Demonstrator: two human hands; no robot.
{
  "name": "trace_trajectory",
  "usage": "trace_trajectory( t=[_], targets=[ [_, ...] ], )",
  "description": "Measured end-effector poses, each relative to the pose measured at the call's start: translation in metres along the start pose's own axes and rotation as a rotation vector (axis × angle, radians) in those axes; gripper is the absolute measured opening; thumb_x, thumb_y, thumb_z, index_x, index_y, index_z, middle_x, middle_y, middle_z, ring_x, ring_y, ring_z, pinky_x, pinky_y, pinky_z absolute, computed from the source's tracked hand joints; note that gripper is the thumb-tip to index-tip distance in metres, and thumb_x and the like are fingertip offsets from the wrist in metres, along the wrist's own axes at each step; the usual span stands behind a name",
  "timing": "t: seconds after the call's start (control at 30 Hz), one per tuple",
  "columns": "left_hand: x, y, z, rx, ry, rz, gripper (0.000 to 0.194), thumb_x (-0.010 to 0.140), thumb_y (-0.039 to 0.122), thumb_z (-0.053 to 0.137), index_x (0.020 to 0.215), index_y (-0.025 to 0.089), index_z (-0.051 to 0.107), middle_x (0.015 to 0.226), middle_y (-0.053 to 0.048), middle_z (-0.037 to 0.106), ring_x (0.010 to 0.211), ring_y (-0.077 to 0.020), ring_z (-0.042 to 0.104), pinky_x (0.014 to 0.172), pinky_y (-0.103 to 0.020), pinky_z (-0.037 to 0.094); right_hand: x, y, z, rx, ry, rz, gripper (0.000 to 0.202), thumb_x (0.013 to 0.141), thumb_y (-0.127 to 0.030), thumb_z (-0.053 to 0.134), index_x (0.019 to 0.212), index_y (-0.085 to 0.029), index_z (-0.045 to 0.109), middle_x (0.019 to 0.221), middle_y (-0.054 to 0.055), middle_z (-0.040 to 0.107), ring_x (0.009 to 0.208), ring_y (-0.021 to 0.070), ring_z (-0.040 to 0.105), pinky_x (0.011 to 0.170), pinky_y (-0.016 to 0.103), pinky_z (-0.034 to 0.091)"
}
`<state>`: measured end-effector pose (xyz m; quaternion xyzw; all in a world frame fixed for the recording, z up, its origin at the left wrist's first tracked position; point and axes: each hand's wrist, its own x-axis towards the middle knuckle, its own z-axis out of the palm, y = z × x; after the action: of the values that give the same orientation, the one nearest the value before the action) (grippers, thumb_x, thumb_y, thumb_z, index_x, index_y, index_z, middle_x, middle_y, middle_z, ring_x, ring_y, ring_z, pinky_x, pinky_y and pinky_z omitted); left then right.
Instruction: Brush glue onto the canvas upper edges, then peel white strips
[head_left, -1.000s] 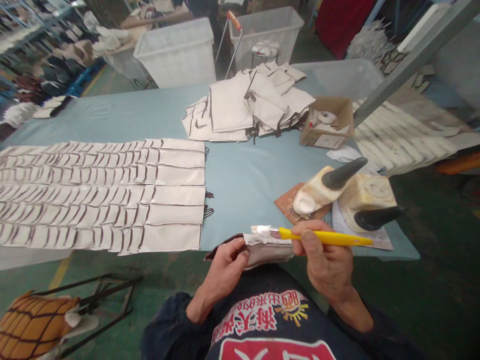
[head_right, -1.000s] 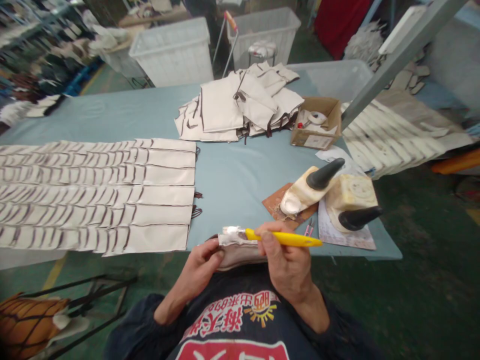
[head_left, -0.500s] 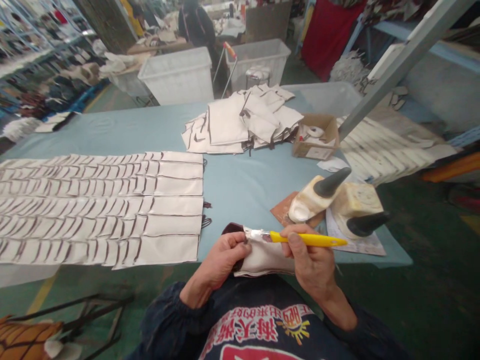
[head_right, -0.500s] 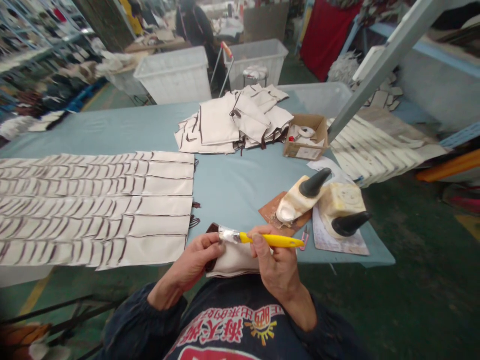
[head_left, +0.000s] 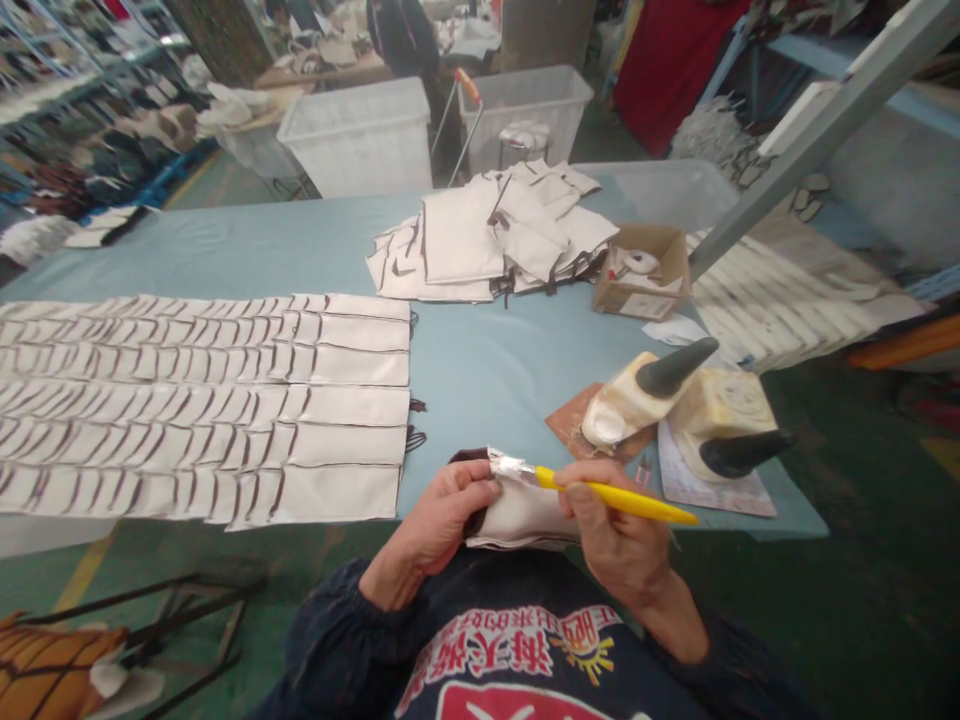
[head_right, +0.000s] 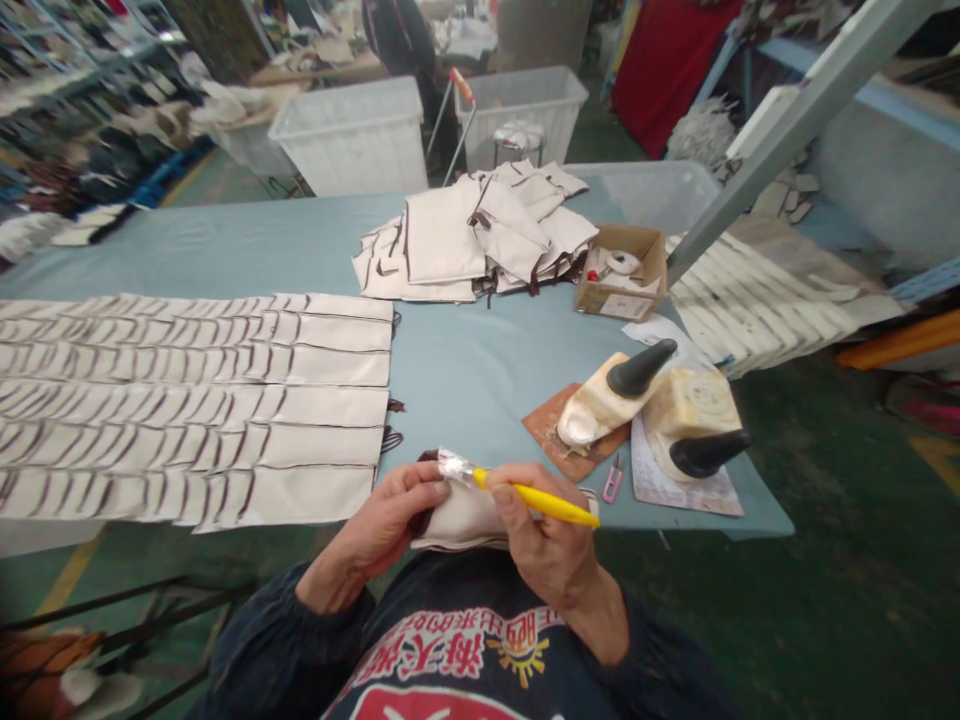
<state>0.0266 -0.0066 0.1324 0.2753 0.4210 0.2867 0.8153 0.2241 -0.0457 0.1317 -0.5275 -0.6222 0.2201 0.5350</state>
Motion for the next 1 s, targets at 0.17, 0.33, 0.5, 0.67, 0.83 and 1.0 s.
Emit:
trace_trajectory(
  t=[0.17,0.33,0.5,0.67,0.83,1.0],
  targets=[
    [-0.001,0.006,0.001,0.005,0.020,0.018,0.034,0.069,0.036,0.087,0.089,0.010,0.080,0.069,-0.005,0.074,0.059,-0.0101,0.060,0.059,-0.019,0.046,0.002,0.004,0.004,-0.075,0.046,-0.056,0.020,0.104,-0.032,0.052,0.094,-0.023,0.067,0.065,-0.003,0.064,0.058,0.0130,0.063,0.059,0.026,0.052],
    [-0.001,0.007,0.002,-0.003,0.005,0.023,0.035,0.070,0.036,0.087,0.094,0.010,0.081,0.068,-0.004,0.073,0.061,-0.0106,0.061,0.061,-0.019,0.047,0.005,0.005,0.007,-0.093,0.016,-0.145,0.020,0.104,-0.030,0.053,0.092,-0.023,0.067,0.067,-0.001,0.069,0.055,0.0136,0.064,0.056,0.026,0.053],
    [0.001,0.007,0.002,-0.019,0.031,0.028,0.031,0.067,0.037,0.089,0.082,0.012,0.079,0.062,-0.002,0.071,0.055,-0.0090,0.058,0.056,-0.018,0.044,0.010,0.004,0.006,-0.126,0.073,-0.150,0.019,0.104,-0.032,0.053,0.095,-0.023,0.066,0.072,0.000,0.072,0.060,0.0147,0.067,0.058,0.026,0.054],
    [0.002,0.010,0.002,-0.006,0.032,0.039,0.036,0.068,0.037,0.089,0.091,0.011,0.081,0.068,-0.004,0.074,0.060,-0.0105,0.061,0.060,-0.019,0.048,0.016,-0.004,0.003,-0.143,-0.019,-0.339,0.023,0.107,-0.029,0.048,0.091,-0.023,0.063,0.072,-0.001,0.073,0.059,0.0129,0.067,0.058,0.024,0.053],
    [0.004,0.010,0.003,-0.010,0.055,0.040,0.032,0.068,0.037,0.088,0.085,0.011,0.080,0.065,-0.004,0.073,0.056,-0.0091,0.058,0.056,-0.018,0.045,0.022,-0.004,0.001,-0.210,-0.013,-0.373,0.024,0.108,-0.029,0.046,0.092,-0.023,0.063,0.071,0.000,0.072,0.059,0.0136,0.067,0.058,0.025,0.053],
    [0.004,0.008,0.005,-0.002,0.049,0.047,0.037,0.067,0.038,0.089,0.091,0.012,0.081,0.070,-0.004,0.075,0.061,-0.0105,0.062,0.062,-0.019,0.048,0.021,-0.005,0.002,-0.165,-0.056,-0.403,0.019,0.105,-0.024,0.049,0.093,-0.022,0.063,0.071,-0.001,0.072,0.060,0.0131,0.066,0.060,0.024,0.053]
  ],
)
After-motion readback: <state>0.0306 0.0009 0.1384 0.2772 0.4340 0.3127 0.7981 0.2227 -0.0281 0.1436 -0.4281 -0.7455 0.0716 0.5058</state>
